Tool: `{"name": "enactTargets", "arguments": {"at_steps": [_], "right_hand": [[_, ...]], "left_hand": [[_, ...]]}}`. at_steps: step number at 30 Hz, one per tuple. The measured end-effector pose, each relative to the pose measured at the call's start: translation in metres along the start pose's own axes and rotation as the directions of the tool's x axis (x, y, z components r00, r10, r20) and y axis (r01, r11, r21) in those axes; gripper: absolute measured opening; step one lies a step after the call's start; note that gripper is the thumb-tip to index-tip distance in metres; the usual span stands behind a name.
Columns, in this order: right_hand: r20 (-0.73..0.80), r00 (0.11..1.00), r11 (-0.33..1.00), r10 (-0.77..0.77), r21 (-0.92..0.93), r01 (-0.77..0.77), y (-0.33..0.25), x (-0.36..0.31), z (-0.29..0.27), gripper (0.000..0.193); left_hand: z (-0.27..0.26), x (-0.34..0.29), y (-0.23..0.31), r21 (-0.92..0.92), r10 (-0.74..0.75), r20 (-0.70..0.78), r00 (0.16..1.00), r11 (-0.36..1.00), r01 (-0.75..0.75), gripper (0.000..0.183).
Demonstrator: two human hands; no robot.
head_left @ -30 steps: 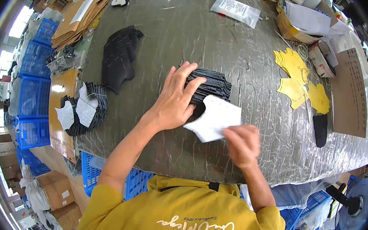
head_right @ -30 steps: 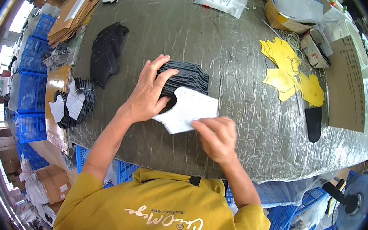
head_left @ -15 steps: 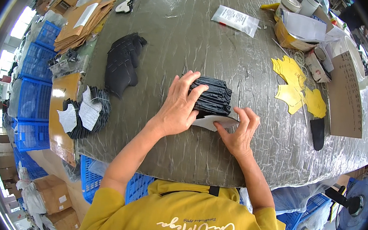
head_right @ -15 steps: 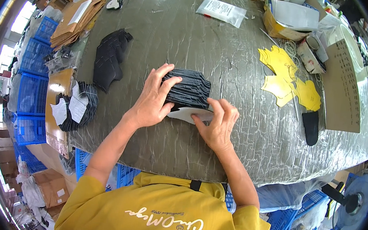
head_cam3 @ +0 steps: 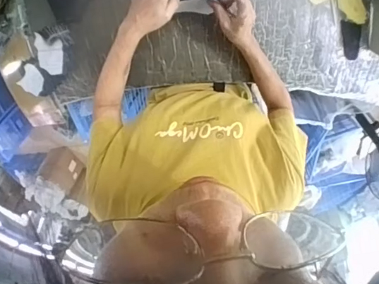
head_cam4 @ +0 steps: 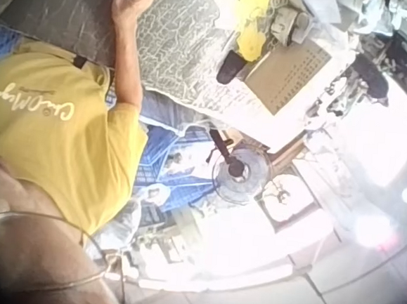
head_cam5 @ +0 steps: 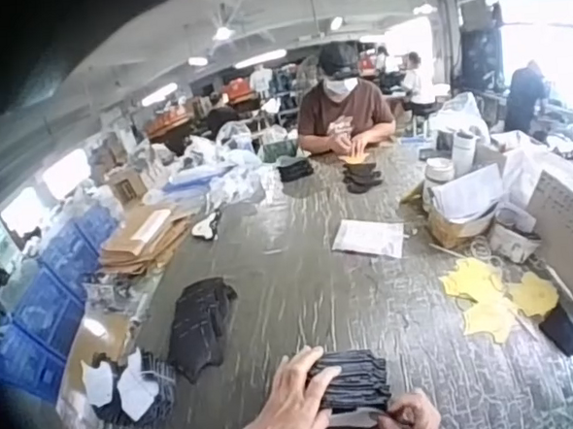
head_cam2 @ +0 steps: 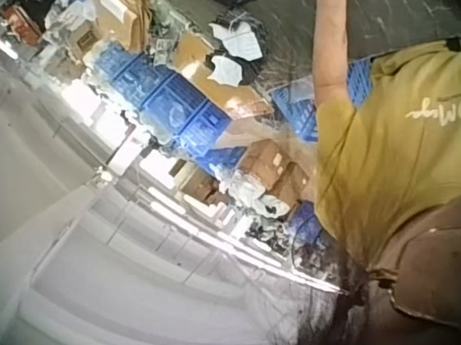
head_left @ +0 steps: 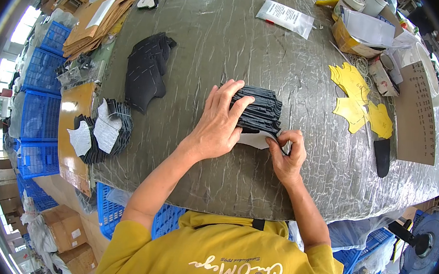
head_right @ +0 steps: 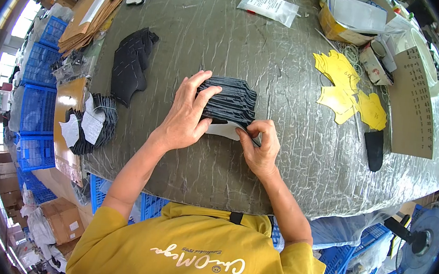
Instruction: Organize, inspect, and bundle cut shoe upper components at a manufacturing workstation.
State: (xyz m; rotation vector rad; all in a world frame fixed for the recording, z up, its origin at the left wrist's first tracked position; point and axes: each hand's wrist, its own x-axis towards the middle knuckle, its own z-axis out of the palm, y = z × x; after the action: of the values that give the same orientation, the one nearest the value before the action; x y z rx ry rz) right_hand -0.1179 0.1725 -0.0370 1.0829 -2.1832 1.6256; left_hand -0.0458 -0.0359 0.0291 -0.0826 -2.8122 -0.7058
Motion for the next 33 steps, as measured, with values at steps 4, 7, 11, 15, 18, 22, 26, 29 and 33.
{"name": "enactTargets", "arguments": {"at_steps": [4, 7, 11, 15, 18, 22, 26, 29, 33], "right_hand": [[0.004, 1.0, 1.0, -0.008, 0.023, 0.007, 0.005, -0.009, 0.0, 0.036], [0.069, 0.997, 0.999, 0.036, 0.025, -0.038, 0.003, -0.018, -0.006, 0.036], [0.198, 0.965, 0.985, 0.17, -0.069, -0.159, -0.017, -0.013, -0.016, 0.038], [0.367, 0.915, 0.985, 0.167, -0.021, -0.172, -0.022, -0.006, -0.012, 0.042], [0.312, 0.932, 0.983, 0.183, -0.091, -0.162, -0.015, -0.009, -0.008, 0.04], [0.135, 0.978, 0.951, 0.157, -0.288, -0.113, -0.01, 0.012, -0.008, 0.074], [0.138, 0.985, 0.977, 0.104, -0.197, -0.076, 0.007, 0.047, -0.008, 0.105], [0.427, 0.903, 0.993, 0.044, 0.083, -0.088, 0.028, 0.051, -0.006, 0.12], [0.496, 0.857, 0.97, 0.138, 0.107, -0.218, 0.03, 0.055, 0.004, 0.115]], "left_hand": [[-0.001, 0.003, -0.001, -0.049, -0.003, -0.014, 1.0, 0.999, 0.002, 0.075], [-0.003, 0.0, 0.001, -0.032, -0.015, -0.011, 1.0, 0.999, 0.015, 0.075], [-0.001, -0.001, 0.001, -0.059, -0.023, -0.014, 1.0, 0.998, 0.023, 0.074], [-0.004, 0.002, 0.0, -0.068, -0.045, 0.007, 0.999, 0.997, 0.046, 0.074], [-0.005, 0.008, -0.001, -0.12, -0.036, 0.001, 0.999, 0.992, 0.036, 0.073], [-0.004, 0.009, -0.003, -0.187, -0.024, -0.006, 1.0, 0.982, 0.023, 0.071], [-0.005, -0.006, 0.003, -0.129, 0.022, 0.018, 1.0, 0.991, -0.019, 0.07], [-0.007, -0.006, 0.001, -0.183, 0.049, 0.01, 0.999, 0.982, -0.047, 0.072], [0.018, -0.035, -0.036, -0.706, -0.287, -0.214, 0.934, 0.706, 0.056, 0.07]]}}
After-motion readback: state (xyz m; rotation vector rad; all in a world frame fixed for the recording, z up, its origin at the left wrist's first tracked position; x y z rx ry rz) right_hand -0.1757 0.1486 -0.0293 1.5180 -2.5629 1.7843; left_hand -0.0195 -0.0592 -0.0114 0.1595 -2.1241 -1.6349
